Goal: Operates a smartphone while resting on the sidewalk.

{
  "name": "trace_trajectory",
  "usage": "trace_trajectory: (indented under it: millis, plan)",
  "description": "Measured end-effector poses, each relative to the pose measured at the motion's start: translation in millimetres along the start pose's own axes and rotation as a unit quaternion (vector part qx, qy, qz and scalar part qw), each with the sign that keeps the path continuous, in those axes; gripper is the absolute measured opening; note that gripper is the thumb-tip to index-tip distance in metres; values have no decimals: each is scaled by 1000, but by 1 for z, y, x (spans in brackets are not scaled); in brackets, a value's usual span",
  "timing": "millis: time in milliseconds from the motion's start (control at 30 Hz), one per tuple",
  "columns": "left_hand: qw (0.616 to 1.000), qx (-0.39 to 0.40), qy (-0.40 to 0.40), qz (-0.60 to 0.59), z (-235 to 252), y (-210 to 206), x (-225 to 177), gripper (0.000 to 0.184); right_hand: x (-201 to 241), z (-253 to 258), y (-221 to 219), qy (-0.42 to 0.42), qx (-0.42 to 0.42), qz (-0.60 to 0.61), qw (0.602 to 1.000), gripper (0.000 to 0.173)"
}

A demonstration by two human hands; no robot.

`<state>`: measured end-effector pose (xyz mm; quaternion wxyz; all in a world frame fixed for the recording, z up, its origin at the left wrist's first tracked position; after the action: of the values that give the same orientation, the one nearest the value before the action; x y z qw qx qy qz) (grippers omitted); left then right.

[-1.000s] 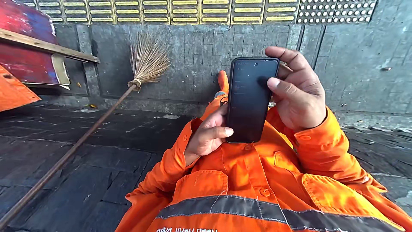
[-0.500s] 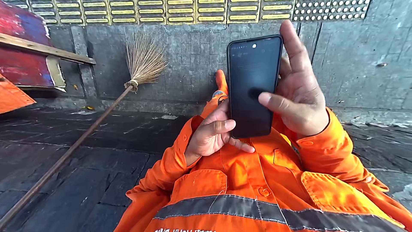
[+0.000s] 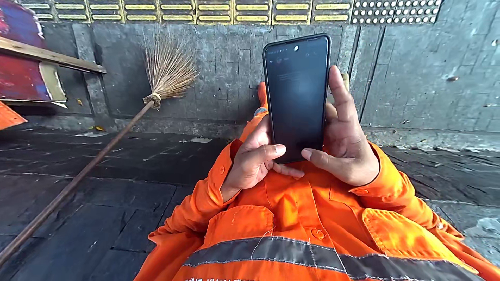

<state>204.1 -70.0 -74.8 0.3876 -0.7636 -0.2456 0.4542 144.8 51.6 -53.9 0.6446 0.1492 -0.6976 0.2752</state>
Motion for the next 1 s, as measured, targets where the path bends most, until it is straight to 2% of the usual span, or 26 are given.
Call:
trace_trajectory:
  millis: [367,567,733,1000]
  plan:
    - [998,-38,-5,55,-3,0,4,61,-1,-3,0,-1,12,14,1000,116]
    - [997,-34,-12,61,-1,0,5,59,-2,-5,0,-5,4,2,1000,116]
    - [997,-37,-18,66,0,2,4,51,-4,-4,0,17,-34,-34,999,113]
    - [996,-61,-17,56,1,5,6,43,-4,-5,0,7,-18,-10,1000,114]
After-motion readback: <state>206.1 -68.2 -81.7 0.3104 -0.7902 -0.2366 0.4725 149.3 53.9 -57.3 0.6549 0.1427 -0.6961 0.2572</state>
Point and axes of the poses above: each hand's wrist, its own z-axis towards the middle knuckle, its own y-axis out of the back of the hand, x = y × z, the point moved 8 cm from there along z, towards the middle knuckle, and after that the axes turned 4 degrees about -x, right-handed, at the moved point
